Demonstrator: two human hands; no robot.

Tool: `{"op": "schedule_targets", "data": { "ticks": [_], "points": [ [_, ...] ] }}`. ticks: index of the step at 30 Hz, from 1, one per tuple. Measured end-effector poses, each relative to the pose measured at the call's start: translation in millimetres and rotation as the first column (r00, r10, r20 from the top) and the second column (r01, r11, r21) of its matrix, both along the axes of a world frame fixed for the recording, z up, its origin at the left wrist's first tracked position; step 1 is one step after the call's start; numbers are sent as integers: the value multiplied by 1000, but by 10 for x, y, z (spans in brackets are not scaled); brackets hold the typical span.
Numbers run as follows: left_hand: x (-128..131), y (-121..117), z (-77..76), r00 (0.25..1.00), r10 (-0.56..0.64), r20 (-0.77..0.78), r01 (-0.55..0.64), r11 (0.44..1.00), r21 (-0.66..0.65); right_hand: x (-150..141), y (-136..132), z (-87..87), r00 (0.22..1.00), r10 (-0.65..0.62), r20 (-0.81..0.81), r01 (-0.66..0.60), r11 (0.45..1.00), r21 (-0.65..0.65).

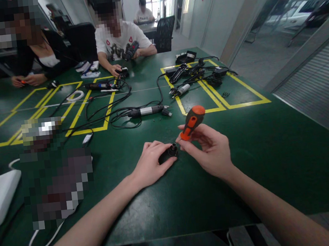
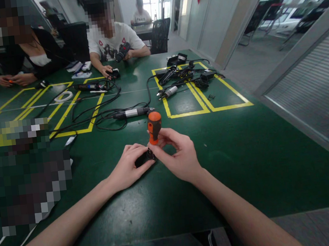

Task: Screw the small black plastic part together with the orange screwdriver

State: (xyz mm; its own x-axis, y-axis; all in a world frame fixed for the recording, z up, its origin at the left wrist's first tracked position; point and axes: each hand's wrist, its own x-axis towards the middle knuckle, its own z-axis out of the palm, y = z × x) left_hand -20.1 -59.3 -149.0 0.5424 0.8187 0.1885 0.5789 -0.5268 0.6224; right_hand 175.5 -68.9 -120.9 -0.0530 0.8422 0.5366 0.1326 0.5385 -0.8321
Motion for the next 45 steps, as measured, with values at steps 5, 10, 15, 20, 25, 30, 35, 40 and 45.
{"op": "schedule_targets", "data": {
  "ticks": [5,10,15,20,25,30,35,40,45],
  "points": [
    [-5,2,-15,1000,6,-3,-6,1000,-11,14,40,-7,999,-41,24,40,999,32],
    [-7,4,-21,1000,7,11,-7,1000,5,14,34,4,999,-30,-38,30,1000,-1],
    [0,-1,-10,1000,1,17,-1,1000,0,0,-15,39,991,111,-69,-116,991,-71],
    [7,2,6,1000,2,11,-1,1000,-15,-2,-16,46,991,128,-37,-131,986,-103],
    [4,-4,3,1000,-1,18,1,1000,1,-3,4,54,992,126,4,-125,989,-75],
    [10,-4,-3,1000,1,6,-1,1000,2,0,-3,63,994,85,75,-81,996,-44],
    [7,0,-6,1000,-1,18,1,1000,9,6,2,32,997,73,16,-72,995,-67],
    [7,-4,-1,1000,-2,17,2,1000,-11,-7,3,2,975,204,-90,-213,972,-101],
    [15,-3,8,1000,-6,23,6,1000,-17,-11,-8,19,978,194,-80,-202,972,-116]
  ]
}}
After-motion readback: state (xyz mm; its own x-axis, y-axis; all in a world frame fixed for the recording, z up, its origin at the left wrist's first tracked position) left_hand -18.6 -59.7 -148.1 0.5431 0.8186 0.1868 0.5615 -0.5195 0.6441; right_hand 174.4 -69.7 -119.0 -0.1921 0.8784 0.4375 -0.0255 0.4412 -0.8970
